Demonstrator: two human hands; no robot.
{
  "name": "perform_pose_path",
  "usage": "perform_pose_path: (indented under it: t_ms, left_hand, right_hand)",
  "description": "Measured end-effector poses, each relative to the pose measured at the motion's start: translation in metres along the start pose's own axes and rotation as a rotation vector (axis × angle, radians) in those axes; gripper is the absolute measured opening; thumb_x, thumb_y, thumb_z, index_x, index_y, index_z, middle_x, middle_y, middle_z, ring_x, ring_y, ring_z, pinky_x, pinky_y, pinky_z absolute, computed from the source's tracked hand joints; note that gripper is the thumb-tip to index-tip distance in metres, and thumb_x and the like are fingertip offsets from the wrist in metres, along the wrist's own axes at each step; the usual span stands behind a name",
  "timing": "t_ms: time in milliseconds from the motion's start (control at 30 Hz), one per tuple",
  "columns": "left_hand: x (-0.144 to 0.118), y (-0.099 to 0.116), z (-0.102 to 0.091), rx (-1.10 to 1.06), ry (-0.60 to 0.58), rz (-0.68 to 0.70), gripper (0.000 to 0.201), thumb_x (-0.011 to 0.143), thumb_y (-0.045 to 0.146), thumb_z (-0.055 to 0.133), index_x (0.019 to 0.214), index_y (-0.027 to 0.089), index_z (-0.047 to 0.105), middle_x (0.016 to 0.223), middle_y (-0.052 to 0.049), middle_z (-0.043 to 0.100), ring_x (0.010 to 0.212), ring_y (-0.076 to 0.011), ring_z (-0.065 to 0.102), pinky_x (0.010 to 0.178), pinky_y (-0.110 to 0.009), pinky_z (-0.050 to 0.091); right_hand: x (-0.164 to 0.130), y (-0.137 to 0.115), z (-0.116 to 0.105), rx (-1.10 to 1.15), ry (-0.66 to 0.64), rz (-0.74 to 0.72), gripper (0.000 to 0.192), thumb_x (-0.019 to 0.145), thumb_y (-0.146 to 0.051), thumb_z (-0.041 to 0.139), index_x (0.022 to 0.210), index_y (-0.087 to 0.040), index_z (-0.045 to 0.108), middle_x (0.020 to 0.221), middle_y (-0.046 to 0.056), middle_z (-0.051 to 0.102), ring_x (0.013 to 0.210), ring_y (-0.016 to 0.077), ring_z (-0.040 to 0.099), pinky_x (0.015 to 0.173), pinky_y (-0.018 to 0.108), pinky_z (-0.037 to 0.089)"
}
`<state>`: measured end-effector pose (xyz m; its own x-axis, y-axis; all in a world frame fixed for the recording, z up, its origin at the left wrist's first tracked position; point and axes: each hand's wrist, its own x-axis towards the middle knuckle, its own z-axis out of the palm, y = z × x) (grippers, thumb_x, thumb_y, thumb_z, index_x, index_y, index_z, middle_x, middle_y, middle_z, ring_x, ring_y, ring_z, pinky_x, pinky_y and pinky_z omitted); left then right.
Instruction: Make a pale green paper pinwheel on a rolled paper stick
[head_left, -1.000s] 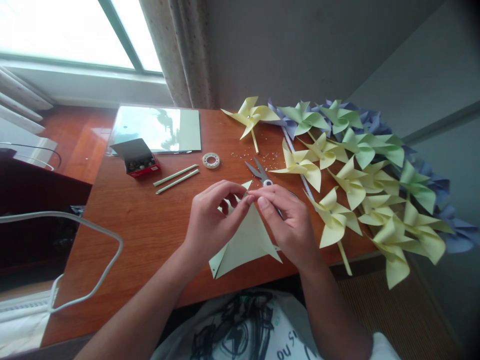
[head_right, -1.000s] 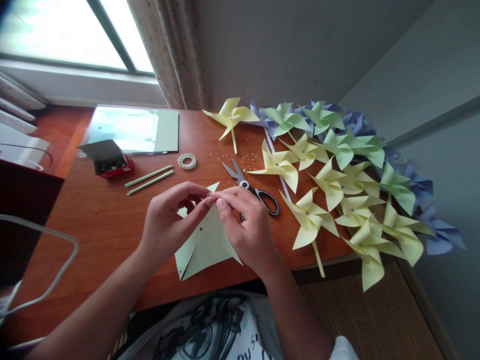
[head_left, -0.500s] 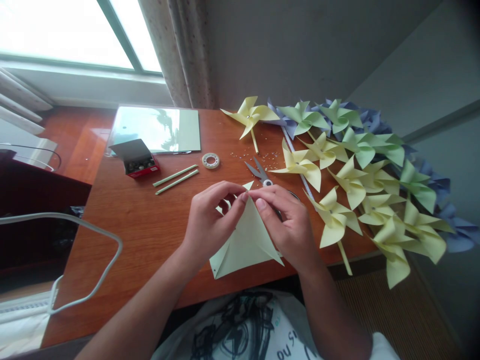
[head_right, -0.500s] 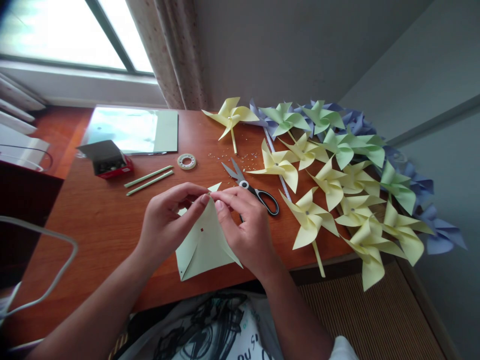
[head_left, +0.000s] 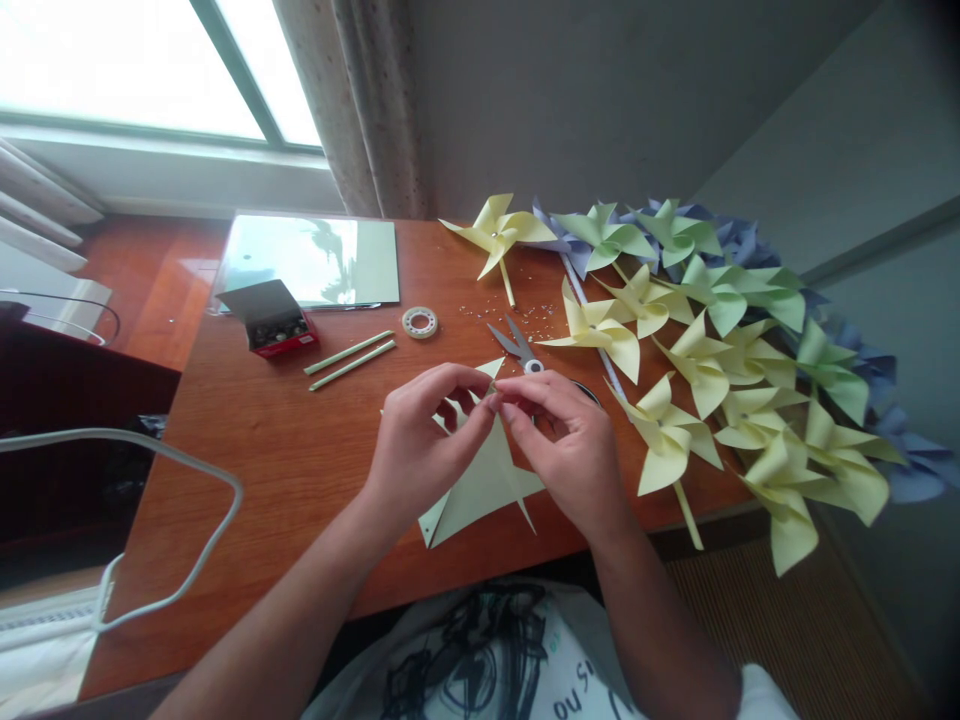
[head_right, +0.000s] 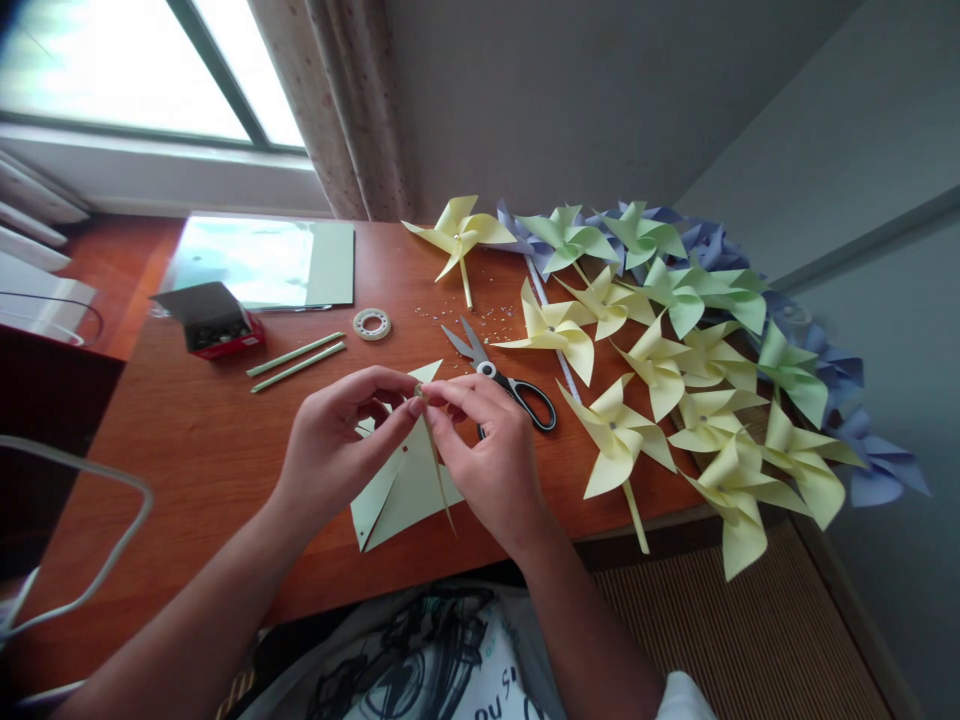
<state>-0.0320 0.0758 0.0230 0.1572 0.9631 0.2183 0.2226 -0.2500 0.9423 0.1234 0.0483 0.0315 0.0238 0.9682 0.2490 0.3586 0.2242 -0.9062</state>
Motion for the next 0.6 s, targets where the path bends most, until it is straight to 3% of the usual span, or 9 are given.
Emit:
perform_pose_path:
  t_ms: [600]
  left_hand:
    - [0.0003,0.0045,-0.0004,0.025,-0.059,0.004,0.010,0.087,0.015,0.064,0.089,0.017,0.074,0.077,-0.002,0.072,0.066,-0.0129,0.063,0.060,-0.022,0.051]
  right_hand:
    - [0.0096,0.0015,-0.0016,-0.042,0.008,0.044,0.005,0.092,-0.022,0.064,0.089,-0.023,0.067,0.089,0.002,0.068,0.085,0.0186,0.067,0.077,0.032,0.056]
